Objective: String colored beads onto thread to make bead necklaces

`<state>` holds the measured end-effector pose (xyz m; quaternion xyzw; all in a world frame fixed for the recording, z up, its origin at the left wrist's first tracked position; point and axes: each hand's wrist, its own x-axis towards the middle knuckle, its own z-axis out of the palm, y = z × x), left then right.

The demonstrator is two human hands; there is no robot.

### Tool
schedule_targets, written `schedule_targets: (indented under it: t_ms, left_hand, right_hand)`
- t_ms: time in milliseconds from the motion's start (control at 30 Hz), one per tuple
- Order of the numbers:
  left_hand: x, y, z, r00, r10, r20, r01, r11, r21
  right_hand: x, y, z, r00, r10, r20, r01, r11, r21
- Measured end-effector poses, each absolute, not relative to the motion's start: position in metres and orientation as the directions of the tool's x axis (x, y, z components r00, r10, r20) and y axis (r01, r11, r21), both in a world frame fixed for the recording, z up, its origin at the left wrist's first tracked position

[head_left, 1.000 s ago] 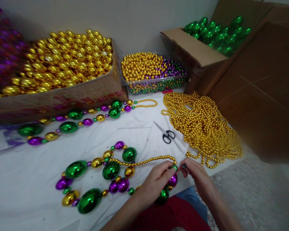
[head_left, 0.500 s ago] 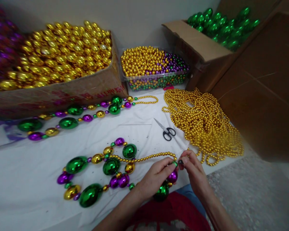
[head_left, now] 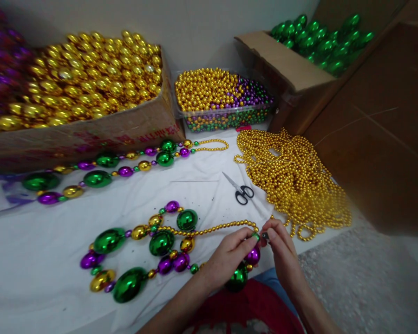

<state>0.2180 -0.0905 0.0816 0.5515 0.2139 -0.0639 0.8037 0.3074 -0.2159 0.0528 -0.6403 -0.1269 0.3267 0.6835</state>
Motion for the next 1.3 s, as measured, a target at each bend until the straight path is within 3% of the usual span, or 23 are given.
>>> schedule_targets:
  t_ms: [200,400,967,1300]
  left_hand:
    - [0.232,-0.099,0.081,0.941,0.103,-0.322,0.301,0.175,0.937]
    - [0.233,-0.103,0.082,0.944,0.081,-0.319,0.306,0.138,0.942]
    - [0.228,-0.102,0.076,0.922,0.077,-0.380,0.347,0.275,0.897]
    - [0.226,-0.102,0.081,0.899,0.052,-0.434,0.364,0.462,0.809]
  right_hand:
    - [0.313,-0.242,0.051,0.825,0.506,-0.252,-0.262,-0.053,-0.964]
    - [0.305,-0.244,0.052,0.818,0.499,-0.286,-0.319,-0.020,-0.948]
    - [0.302,-0.228,0.051,0.796,0.505,-0.334,-0.418,0.061,-0.906]
    - [0.303,-0.224,0.051,0.795,0.512,-0.326,-0.412,0.061,-0.909]
